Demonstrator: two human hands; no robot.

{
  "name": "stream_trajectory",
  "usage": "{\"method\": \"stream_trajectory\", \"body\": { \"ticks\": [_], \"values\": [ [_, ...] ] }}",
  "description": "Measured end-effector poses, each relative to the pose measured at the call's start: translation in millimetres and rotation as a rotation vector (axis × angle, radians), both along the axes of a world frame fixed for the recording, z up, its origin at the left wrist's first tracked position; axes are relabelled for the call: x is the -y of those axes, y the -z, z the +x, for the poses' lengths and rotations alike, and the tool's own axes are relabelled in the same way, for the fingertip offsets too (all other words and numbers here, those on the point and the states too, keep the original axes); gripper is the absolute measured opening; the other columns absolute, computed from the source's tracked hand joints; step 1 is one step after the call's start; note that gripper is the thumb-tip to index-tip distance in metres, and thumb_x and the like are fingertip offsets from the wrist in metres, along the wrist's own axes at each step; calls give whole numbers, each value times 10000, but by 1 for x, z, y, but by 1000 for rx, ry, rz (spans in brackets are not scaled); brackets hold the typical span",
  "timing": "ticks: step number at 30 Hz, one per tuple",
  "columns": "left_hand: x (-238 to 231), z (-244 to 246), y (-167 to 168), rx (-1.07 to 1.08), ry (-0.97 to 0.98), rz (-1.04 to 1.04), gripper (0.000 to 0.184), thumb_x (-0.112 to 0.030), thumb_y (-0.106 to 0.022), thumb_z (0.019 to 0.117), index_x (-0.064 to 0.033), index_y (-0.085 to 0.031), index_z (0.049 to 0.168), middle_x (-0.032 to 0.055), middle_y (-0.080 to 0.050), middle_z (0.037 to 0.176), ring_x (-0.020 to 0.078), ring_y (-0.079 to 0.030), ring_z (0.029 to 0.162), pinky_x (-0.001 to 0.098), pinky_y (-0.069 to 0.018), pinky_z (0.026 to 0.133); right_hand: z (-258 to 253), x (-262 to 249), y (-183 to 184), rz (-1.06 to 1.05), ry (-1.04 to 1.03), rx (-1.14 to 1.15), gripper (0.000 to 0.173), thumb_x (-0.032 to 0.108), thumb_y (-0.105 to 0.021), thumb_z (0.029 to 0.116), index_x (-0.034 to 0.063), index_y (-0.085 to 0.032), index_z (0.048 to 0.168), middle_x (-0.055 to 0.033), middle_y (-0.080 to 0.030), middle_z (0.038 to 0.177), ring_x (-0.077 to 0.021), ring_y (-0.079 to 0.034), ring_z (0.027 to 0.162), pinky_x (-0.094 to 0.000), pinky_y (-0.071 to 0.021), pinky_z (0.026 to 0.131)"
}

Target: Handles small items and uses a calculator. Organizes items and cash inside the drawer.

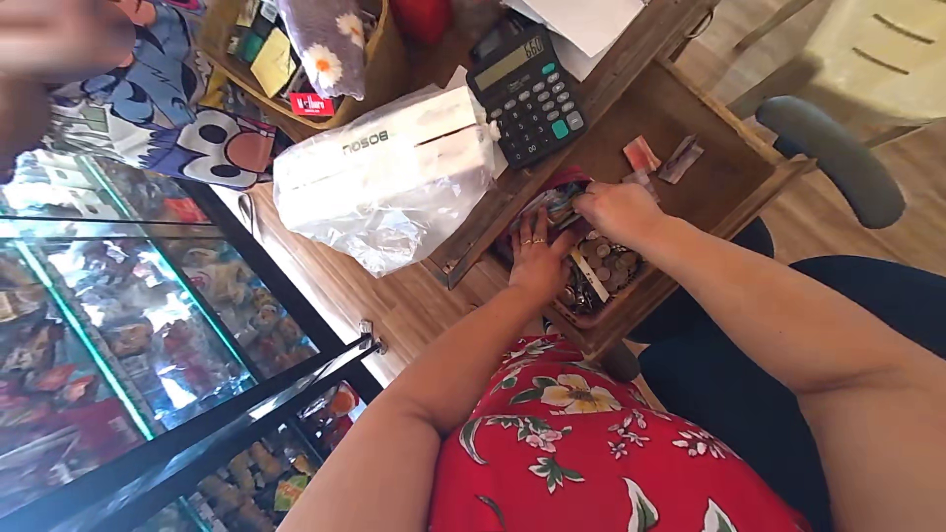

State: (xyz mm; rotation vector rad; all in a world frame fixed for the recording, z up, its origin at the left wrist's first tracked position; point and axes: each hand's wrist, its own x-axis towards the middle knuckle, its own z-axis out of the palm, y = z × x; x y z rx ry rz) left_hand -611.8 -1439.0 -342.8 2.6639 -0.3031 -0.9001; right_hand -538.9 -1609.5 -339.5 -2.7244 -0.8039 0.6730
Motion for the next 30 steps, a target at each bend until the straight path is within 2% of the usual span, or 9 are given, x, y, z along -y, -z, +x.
{"method": "stream_trajectory", "body": {
  "ticks": [3,6,12,17,19,21,23,25,30],
  "values": [
    [-1,-2,2,39,-4,-14,463,-254,-619,997,-253,-572,1457,248,-184,1676,489,-103,1547,658,-105,1219,-8,9,11,130,2,127,217,51,-575,1024,51,-753,1147,-221,-690,1011,-419,-712,852,-549,-577,679],
    [-2,-1,1,23,-4,-23,468,-264,-593,1012,-265,-546,1478,260,-153,1679,496,-80,1548,649,-93,1222,-17,15,21,326,40,264,189,35,-613,985,46,-772,1087,-233,-689,934,-427,-704,756,-550,-566,598],
    [-4,-1,5,24,-21,-70,470,-249,-615,1000,-239,-560,1467,272,-155,1676,521,-92,1538,677,-101,1212,-19,23,11,638,312,154,176,124,-661,983,29,-790,1057,-203,-724,979,-360,-707,921,-505,-571,844],
    [-4,0,2,19,-12,-46,492,-255,-615,1000,-253,-537,1485,249,-161,1682,499,-86,1547,661,-108,1220,-8,43,-23,659,604,-5,223,205,-672,991,26,-760,1090,-173,-715,1110,-234,-676,1055,-416,-525,969],
    [-7,2,0,5,-38,-49,506,-290,-604,1014,-252,-507,1509,216,-161,1692,477,-93,1554,649,-121,1225,-6,66,-37,727,746,41,262,237,-673,989,6,-733,1097,-119,-708,1084,-108,-658,968,-305,-537,908],
    [-13,6,-5,-9,-90,-55,568,-322,-605,1021,-246,-435,1557,190,-153,1701,461,-137,1551,635,-185,1223,-8,95,-44,833,892,132,266,288,-686,976,37,-702,1063,7,-675,992,10,-615,875,-217,-531,832],
    [-20,9,-12,-22,-144,-59,671,-272,-610,1010,-235,-324,1615,181,-160,1701,425,-277,1520,594,-298,1194,-15,122,-48,902,1012,219,230,309,-705,958,91,-692,1026,92,-648,940,47,-603,850,-193,-525,815],
    [-27,8,-18,-22,-143,-54,728,-238,-597,1019,-206,-228,1646,179,-147,1704,401,-358,1488,553,-361,1167,-27,137,-52,879,1115,262,220,327,-714,948,115,-689,1002,114,-637,909,50,-601,817,-186,-526,784],
    [-34,-19,-25,184,-13,-183,565,-201,-641,991,-55,-484,1513,261,-251,1651,464,-253,1518,582,-264,1219,-63,118,-63,891,1329,47,189,296,-664,994,110,-666,1029,123,-612,838,40,-598,715,-201,-549,711]
  ]
}}
